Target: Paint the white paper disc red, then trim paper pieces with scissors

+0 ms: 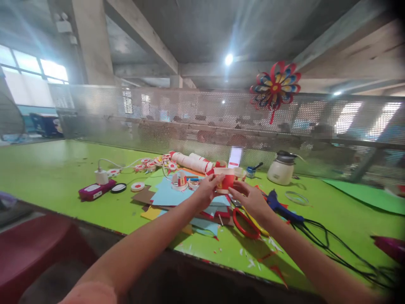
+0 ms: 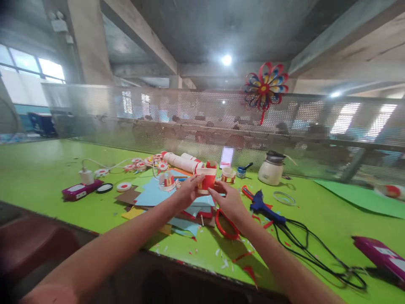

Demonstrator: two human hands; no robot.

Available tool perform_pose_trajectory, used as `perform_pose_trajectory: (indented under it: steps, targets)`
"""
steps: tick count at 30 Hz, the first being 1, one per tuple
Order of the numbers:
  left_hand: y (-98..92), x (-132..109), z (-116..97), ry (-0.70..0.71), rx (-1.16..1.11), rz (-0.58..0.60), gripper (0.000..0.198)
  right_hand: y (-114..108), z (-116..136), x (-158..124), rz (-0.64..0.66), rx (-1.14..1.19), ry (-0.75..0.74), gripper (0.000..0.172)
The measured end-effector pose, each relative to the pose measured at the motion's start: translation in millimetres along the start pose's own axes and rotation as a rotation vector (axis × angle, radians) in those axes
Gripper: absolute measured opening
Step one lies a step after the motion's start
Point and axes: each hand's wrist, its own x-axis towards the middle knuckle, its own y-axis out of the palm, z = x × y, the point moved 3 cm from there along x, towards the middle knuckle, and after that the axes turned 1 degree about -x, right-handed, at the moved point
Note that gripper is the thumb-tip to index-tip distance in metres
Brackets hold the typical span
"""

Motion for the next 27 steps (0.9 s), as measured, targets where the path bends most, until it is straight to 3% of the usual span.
perform_pose_trajectory:
  steps: [4,7,9,15,22,27]
  targets:
    - [-6.2,8.6,-12.0,0.024,0.095,-0.084,0.054,-20.1,-0.9,-14.4,0.052,-0.497,-0.131,0.039]
    - [-13.8,11.8,-17.6,0.034,0.16,-0.161,0.061,-24.4,-6.6,-23.3,0.263,-0.933,-0.095,0.037]
    - [-19.4,12.8,-16.0,0.039,0.176,-0.209,0.065,-24.9,-12.1,-27.4,0.362,-1.087,-0.046,0.033]
    - [-37.2,8.4,0.6,0.069,0.209,-0.248,0.056,-22.4,-22.6,-32.0,0.355,-1.134,0.042,0.029]
    - [-33.8,-2.6,14.0,-0.018,0.261,-0.08,0.058,-22.3,-29.7,-39.9,0.331,-1.065,0.127,0.071]
    - [-23.5,-5.4,17.1,-0.118,0.23,-0.003,0.066,-24.4,-36.1,-40.6,0.302,-0.982,0.228,0.076]
